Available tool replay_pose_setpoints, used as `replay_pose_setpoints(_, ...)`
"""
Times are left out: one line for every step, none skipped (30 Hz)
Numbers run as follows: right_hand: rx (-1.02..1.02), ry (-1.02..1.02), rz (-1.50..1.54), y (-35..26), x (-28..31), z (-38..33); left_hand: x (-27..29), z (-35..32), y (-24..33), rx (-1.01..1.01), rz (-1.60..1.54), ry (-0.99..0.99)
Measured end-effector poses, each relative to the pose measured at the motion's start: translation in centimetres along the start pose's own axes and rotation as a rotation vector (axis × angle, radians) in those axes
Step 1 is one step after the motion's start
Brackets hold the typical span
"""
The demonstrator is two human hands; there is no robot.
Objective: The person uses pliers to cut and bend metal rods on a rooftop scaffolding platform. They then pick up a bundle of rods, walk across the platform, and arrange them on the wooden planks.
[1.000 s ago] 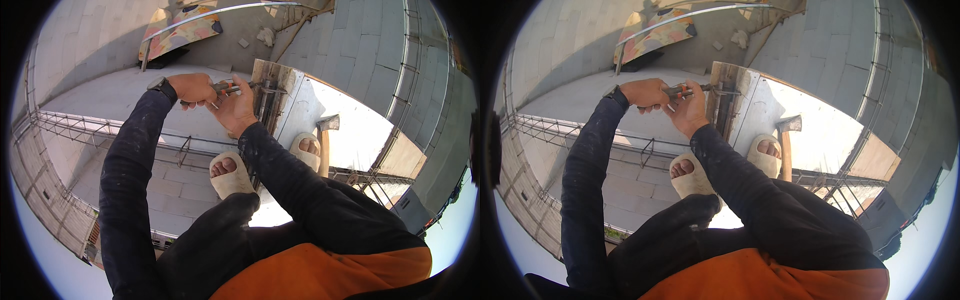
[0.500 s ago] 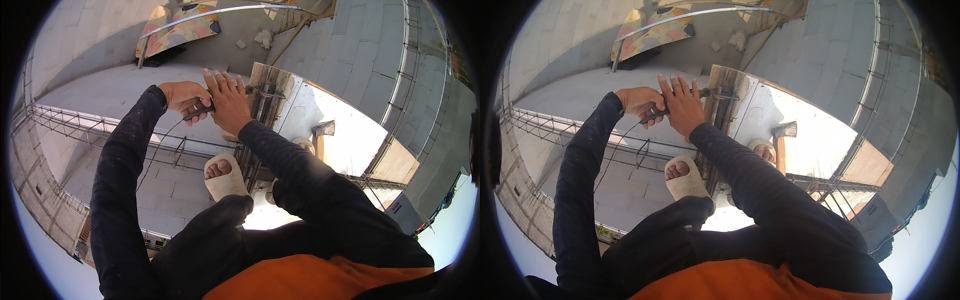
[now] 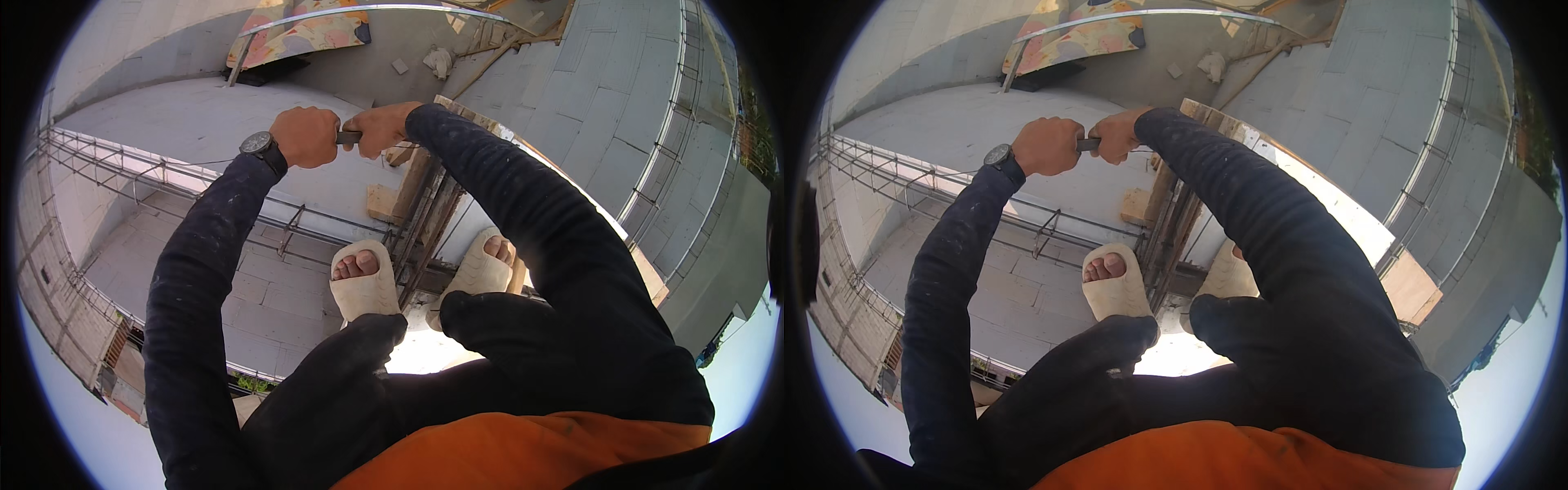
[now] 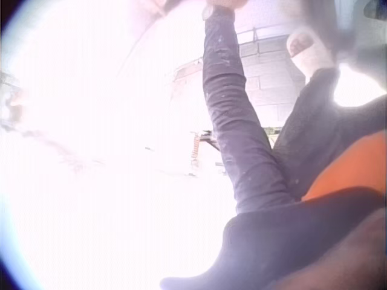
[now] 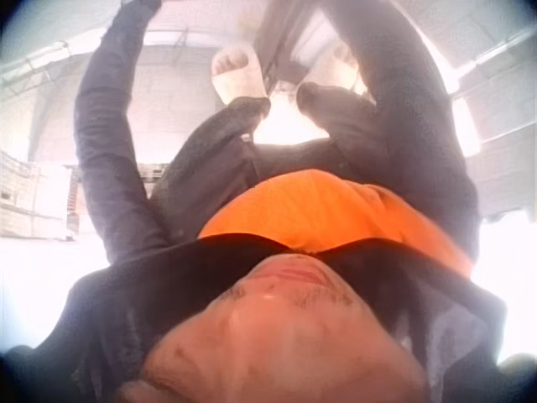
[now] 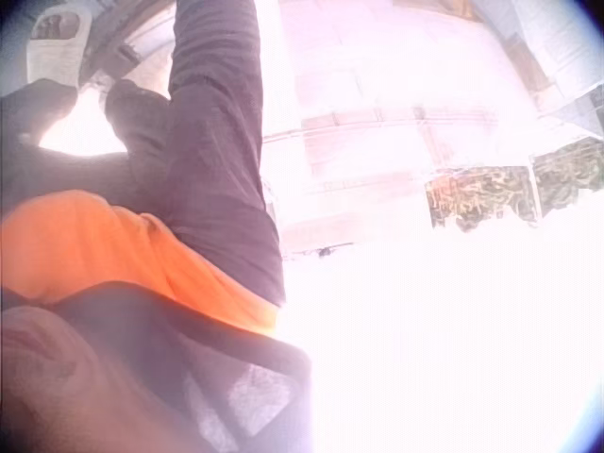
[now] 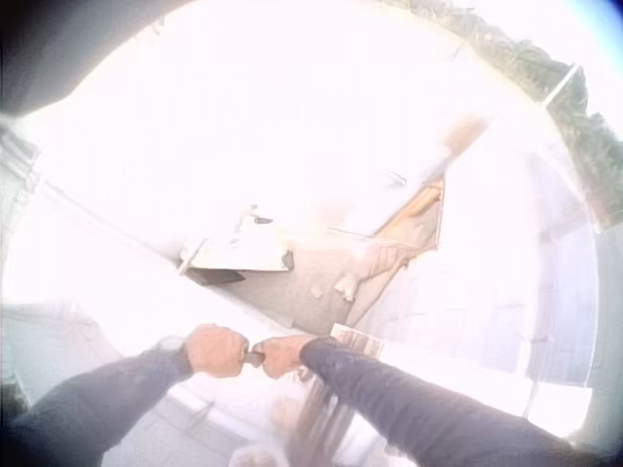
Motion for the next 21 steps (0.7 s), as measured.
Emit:
replay_pose_setpoints(0.034,-0.044,0.05,-0.6,-0.4,-0.2,-0.1,0.5,-1.0,-0.008,-0.107,-0.085)
replay_pose_setpoints(0.057,-0.075,0.099,-1.2,0.3,-1.1,0.4,0.1,-0.6,0.189,-0.318,-0.441)
replay_pose_setpoints(0.089,-0.1,0.142,-2.0,0.9,-1.3,0.3,0.2,-0.6,0.199,-0.442,-0.547)
replay_pose_setpoints(0.042,-0.118,0.173,-1.5,0.6,-1.0,0.9,-0.1,-0.1,0.207,-0.443,-0.53)
replay_pose_setpoints(-0.004,-0.128,0.198,-1.0,0.6,-0.6,2.0,-0.2,0.1,0.212,-0.44,-0.504)
replay_pose_setpoints(-0.05,-0.136,0.222,-0.6,0.5,-0.2,2.5,-0.5,0.2,0.219,-0.434,-0.479)
replay_pose_setpoints(-0.063,-0.182,0.242,-1.2,0.5,0.0,2.9,-0.9,0.0,0.189,-0.341,-0.413)
replay_pose_setpoints(-0.091,-0.217,0.272,-1.2,0.6,-0.1,3.9,-1.0,0.4,0.078,-0.161,-0.176)
replay_pose_setpoints(-0.119,-0.251,0.302,-1.2,0.7,-0.3,4.4,-1.7,1.2,-0.032,0.022,0.061)
replay_pose_setpoints(-0.123,-0.254,0.332,-0.5,0.8,-0.8,4.5,-2.5,3.1,-0.155,0.196,0.297)
replay_pose_setpoints(-0.11,-0.264,0.349,-0.4,1.2,-0.8,3.8,-2.8,3.9,-0.13,0.224,0.43)
replay_pose_setpoints(-0.098,-0.272,0.368,-0.4,1.4,-0.8,3.1,-2.7,3.8,-0.144,0.184,0.434)
replay_pose_setpoints(-0.061,-0.226,0.3,-0.9,1.9,-0.5,2.5,-2.6,3.0,-0.152,0.148,0.44)
replay_pose_setpoints(-0.032,-0.185,0.231,-1.5,1.9,-0.6,2.2,-2.7,2.5,-0.161,0.102,0.446)
replay_pose_setpoints(-0.002,-0.142,0.164,-2.0,2.0,-0.8,1.7,-1.9,1.4,-0.133,0.065,0.358)
replay_pose_setpoints(0.074,-0.061,0.119,-3.1,2.1,-1.4,1.0,-1.4,0.7,-0.114,-0.064,0.244)
replay_pose_setpoints(0.154,0.03,0.077,-4.2,2.7,-2.6,0.9,-0.8,0.0,-0.102,-0.185,0.134)
replay_pose_setpoints(0.235,0.121,0.035,-5.3,3.0,-3.5,0.5,-0.6,-0.3,-0.09,-0.306,0.024)
replay_pose_setpoints(0.238,0.192,-0.041,-5.0,2.7,-3.7,0.4,-0.3,-0.4,-0.044,-0.341,-0.056)
replay_pose_setpoints(0.232,0.268,-0.112,-4.2,1.9,-3.9,1.0,-0.4,0.4,0.013,-0.395,-0.156)
replay_pose_setpoints(0.227,0.343,-0.183,-3.4,1.6,-4.1,1.8,-0.7,1.3,0.072,-0.447,-0.257)
Point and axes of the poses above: each hand's wrist, its own z-axis towards the middle knuckle, its own x-axis out of the back of the hand, y = z × x, the point moved 7 cm from there along z, towards the middle knuckle, and after that the axes turned 5 degrees about y, right-handed, at the moved point
